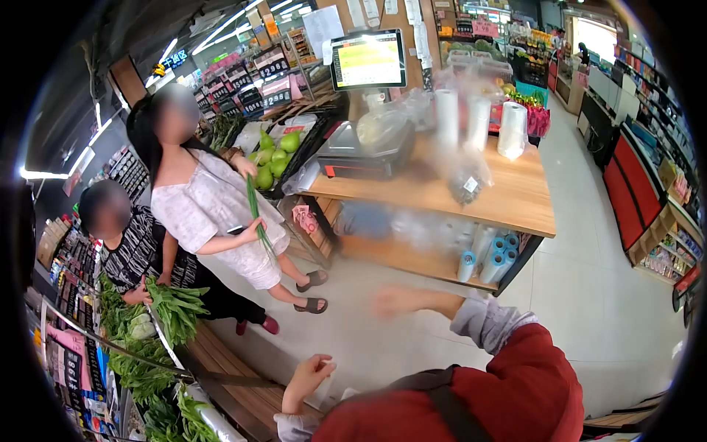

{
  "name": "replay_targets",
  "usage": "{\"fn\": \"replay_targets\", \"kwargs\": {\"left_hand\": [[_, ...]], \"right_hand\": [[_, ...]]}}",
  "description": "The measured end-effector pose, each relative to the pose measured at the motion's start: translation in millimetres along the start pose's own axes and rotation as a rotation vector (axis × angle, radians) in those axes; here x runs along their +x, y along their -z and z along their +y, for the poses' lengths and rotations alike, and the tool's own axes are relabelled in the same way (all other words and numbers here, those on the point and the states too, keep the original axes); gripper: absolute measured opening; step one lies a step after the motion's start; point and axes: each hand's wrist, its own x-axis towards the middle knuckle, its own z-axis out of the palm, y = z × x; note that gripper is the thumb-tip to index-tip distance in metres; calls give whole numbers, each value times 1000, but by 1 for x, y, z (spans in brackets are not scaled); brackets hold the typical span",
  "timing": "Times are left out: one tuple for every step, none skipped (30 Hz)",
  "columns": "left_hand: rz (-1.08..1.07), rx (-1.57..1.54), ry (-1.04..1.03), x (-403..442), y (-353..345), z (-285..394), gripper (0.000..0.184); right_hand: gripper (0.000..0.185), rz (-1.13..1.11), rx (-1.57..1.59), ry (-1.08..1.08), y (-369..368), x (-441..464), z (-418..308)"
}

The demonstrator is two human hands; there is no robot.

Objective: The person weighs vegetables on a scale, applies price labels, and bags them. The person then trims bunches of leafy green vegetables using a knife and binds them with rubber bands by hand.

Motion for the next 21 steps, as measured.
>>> {"fn": "replay_targets", "kwargs": {"left_hand": [[12,-23,-28,-3,14,2,40],[25,-52,-62,-6,24,2,38],[2,-142,-77,60,-28,35,38],[45,-62,-68,95,-15,42,43],[34,14,-8,98,-12,38,49],[12,6,12,97,-17,34,49],[-7,36,58,120,-18,34,49],[-52,79,129,126,-20,27,49],[-72,80,132,134,-22,14,49],[-95,77,141,151,-23,1,49],[-132,77,160,162,-23,-10,48],[-143,60,162,175,-20,-13,47],[-159,71,151,197,-8,-7,47],[-150,76,37,218,6,2,46],[-146,73,-80,240,15,9,45],[-140,45,106,268,15,17,42],[-153,45,92,296,20,18,42],[-175,85,-4,326,25,19,41],[-193,124,-103,354,35,29,40],[-206,106,-111,377,43,37,41],[-199,168,-221,394,52,50,40]], "right_hand": [[21,87,134,-11,-9,3,-2],[22,171,262,-28,-14,7,-4],[22,154,220,-111,59,-17,39],[22,201,156,-12,98,11,51],[23,235,154,47,102,22,66],[22,204,-133,11,116,23,66],[22,206,-160,9,151,33,52],[21,404,-306,169,163,42,36],[21,604,-451,325,177,50,18],[21,520,-351,61,203,56,-16],[21,427,-228,-207,227,61,-35],[22,475,-300,-115,258,79,-3],[23,531,-387,-11,293,99,23],[25,674,-534,104,316,109,14],[27,811,-690,215,338,119,2],[30,893,-817,171,368,128,-5],[33,964,-936,124,393,136,-6],[34,1048,-1033,135,424,147,4],[36,1131,-1134,149,459,157,8],[36,1119,-1184,-23,490,165,13],[35,1098,-1226,-200,516,172,19]]}}
